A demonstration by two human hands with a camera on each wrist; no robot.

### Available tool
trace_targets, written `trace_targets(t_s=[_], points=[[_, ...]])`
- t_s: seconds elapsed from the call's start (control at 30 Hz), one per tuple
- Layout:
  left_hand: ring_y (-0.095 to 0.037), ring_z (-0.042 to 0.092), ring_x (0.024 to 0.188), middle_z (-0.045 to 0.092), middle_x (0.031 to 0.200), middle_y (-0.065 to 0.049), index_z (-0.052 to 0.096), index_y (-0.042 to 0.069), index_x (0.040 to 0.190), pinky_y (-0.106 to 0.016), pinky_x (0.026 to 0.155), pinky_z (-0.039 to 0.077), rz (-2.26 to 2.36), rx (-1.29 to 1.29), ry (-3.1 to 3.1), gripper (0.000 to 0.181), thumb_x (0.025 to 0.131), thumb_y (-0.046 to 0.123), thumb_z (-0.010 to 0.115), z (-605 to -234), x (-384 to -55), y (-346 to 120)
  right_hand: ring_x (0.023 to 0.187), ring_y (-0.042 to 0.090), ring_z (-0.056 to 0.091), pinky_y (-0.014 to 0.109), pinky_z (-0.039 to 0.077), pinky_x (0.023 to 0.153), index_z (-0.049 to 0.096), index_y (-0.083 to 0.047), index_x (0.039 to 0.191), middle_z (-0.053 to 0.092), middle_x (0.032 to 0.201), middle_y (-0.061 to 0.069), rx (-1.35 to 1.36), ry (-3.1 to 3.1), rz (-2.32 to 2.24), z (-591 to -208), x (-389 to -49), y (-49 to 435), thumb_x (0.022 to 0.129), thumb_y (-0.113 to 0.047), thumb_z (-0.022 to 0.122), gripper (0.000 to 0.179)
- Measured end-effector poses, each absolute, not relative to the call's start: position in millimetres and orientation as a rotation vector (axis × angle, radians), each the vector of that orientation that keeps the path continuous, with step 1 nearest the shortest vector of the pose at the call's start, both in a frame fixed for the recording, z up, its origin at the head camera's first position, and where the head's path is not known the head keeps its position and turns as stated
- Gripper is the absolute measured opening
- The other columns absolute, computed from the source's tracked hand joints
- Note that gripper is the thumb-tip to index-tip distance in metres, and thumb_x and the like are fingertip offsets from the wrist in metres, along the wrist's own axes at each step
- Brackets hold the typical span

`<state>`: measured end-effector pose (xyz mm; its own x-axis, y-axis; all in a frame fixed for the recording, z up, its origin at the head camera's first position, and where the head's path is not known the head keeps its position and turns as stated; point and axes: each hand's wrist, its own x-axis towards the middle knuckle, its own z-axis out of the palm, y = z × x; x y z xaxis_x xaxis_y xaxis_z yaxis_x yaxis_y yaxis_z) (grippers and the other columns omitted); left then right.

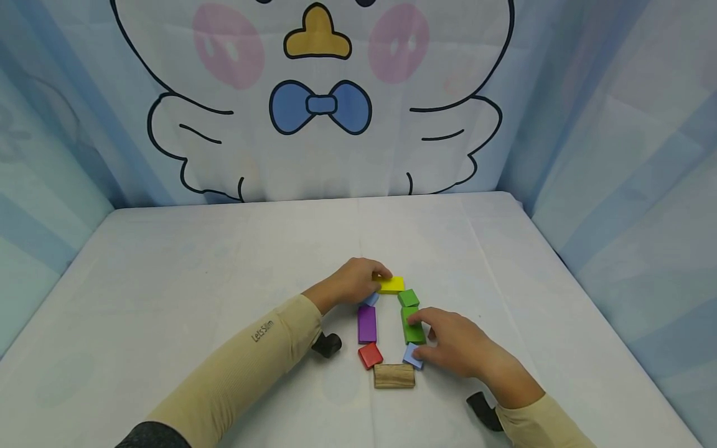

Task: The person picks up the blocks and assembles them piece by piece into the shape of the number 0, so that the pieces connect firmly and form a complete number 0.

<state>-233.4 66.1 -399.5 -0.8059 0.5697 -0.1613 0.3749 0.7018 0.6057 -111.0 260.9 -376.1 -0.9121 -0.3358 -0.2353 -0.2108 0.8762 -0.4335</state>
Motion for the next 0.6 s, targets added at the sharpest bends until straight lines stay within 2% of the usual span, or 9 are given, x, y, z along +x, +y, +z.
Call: trace_targets(t_s=[0.6], points=[[-0.016, 0.056, 0.121, 0.065, 0.129, -0.001, 0.068, 0.01, 0.129, -0.027, 0.103, 0.042, 0.803, 0.781, 2.584, 0.03, 0.101, 0.006, 0.057, -396.9, -232.7, 62.6, 0.083, 0.013, 0.054, 0.032, 0.047, 0.069, 0.061, -0.008, 0.129, 0.061, 0.103, -0.005, -0.438, 2.752, -0.587, -377.7, -110.6, 263.0, 0.084, -0.028, 0.082, 0.054]])
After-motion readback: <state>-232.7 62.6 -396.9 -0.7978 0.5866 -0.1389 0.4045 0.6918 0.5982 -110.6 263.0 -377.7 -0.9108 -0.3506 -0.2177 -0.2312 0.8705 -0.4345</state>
